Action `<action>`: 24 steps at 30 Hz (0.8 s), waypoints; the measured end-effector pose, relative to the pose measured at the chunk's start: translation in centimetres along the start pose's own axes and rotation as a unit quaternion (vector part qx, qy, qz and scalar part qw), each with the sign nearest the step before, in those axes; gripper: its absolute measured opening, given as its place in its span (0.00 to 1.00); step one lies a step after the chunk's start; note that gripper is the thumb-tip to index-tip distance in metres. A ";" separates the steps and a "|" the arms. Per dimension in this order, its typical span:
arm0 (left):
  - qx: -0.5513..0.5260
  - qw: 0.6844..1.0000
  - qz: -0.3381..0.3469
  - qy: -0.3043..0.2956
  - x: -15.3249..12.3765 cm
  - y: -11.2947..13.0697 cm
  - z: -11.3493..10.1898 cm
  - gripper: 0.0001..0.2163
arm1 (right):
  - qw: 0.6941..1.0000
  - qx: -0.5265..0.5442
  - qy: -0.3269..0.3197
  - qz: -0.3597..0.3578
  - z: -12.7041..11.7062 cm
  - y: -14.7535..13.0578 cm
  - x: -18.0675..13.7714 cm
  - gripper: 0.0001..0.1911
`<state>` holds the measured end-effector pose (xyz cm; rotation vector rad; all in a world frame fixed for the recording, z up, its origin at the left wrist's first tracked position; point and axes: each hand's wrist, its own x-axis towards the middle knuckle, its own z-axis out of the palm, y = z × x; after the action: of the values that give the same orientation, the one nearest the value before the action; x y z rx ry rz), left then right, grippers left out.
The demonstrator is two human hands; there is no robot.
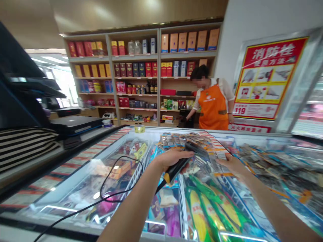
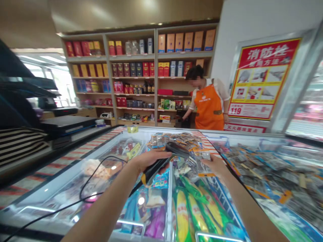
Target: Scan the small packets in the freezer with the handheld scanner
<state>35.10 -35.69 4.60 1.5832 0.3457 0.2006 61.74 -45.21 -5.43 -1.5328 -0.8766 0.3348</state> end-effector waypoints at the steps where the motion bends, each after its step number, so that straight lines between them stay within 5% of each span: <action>1: -0.009 1.000 0.004 -0.001 0.1 0.1 0.1 0.16 | 0.998 0.059 0.007 0.033 -0.4 -0.3 0.1 0.15; 4: -0.032 0.999 -0.013 0.006 0.1 -0.2 0.4 0.18 | 0.972 0.221 0.028 0.081 -1.1 -0.8 0.5 0.16; 9: -0.042 0.996 -0.063 0.048 -0.1 -1.8 1.4 0.18 | 0.932 0.346 0.062 0.085 -1.2 -0.3 0.7 0.14; 24: -0.060 0.994 -0.089 0.006 -0.1 -2.4 4.3 0.17 | 0.898 0.422 0.089 0.085 -1.9 -1.0 1.0 0.09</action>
<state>36.27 -39.73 2.03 1.4247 0.4738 0.0923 63.40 -45.94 -3.84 -0.8018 -0.3553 0.5996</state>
